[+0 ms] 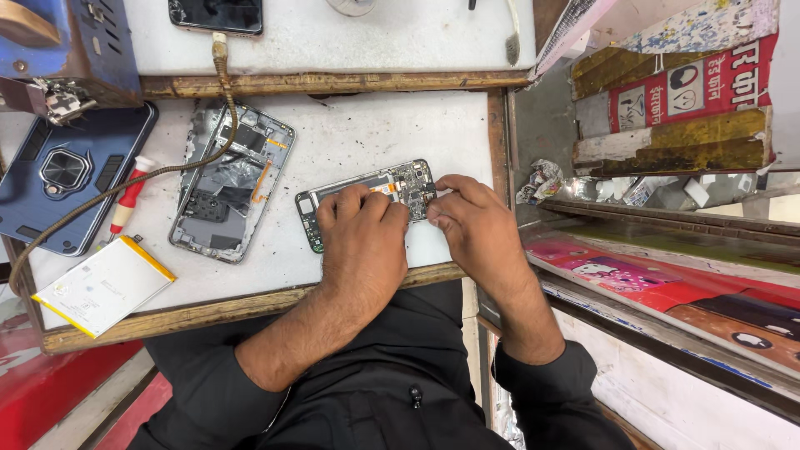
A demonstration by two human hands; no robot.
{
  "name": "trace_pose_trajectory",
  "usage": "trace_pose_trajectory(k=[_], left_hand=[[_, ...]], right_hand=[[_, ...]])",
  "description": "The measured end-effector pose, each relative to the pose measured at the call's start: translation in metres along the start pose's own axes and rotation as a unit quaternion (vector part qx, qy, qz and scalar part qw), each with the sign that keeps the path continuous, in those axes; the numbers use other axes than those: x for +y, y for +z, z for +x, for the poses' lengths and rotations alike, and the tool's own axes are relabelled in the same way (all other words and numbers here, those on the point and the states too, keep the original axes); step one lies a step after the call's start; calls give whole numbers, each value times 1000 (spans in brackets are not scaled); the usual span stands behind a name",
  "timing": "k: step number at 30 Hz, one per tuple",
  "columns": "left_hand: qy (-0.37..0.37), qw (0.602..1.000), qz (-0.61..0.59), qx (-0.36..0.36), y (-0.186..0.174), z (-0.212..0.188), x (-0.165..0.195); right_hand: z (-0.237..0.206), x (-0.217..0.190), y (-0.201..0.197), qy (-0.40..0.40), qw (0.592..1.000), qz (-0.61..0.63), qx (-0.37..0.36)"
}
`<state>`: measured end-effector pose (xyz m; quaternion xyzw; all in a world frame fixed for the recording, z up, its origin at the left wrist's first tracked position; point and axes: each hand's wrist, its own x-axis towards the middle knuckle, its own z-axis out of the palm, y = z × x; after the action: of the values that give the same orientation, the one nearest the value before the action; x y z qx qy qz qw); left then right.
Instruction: The person assembles a mobile phone by connecting a ribbon cable to the motherboard, placing the battery, and attaching a metal frame. The person handles the motherboard, battery, and frame components on a workbench.
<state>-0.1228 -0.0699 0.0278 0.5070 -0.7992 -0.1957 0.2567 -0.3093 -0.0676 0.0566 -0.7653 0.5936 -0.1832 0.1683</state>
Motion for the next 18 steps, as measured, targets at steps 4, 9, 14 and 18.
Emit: trace_pose_trajectory(k=[4,9,14,18], left_hand=[[7,1000,-12,18,3,-2,-4],[18,1000,-19,18,6,-3,-7],[22,998,-63,23,3,-8,-11],[24,994,-102,27,-4,-13,-16]], right_hand=[[-4,7,0,28,995,91,-1],[-11,12,5,32,995,94,14],[-13,13,11,-15,998,35,53],[-15,10,12,53,996,65,40]])
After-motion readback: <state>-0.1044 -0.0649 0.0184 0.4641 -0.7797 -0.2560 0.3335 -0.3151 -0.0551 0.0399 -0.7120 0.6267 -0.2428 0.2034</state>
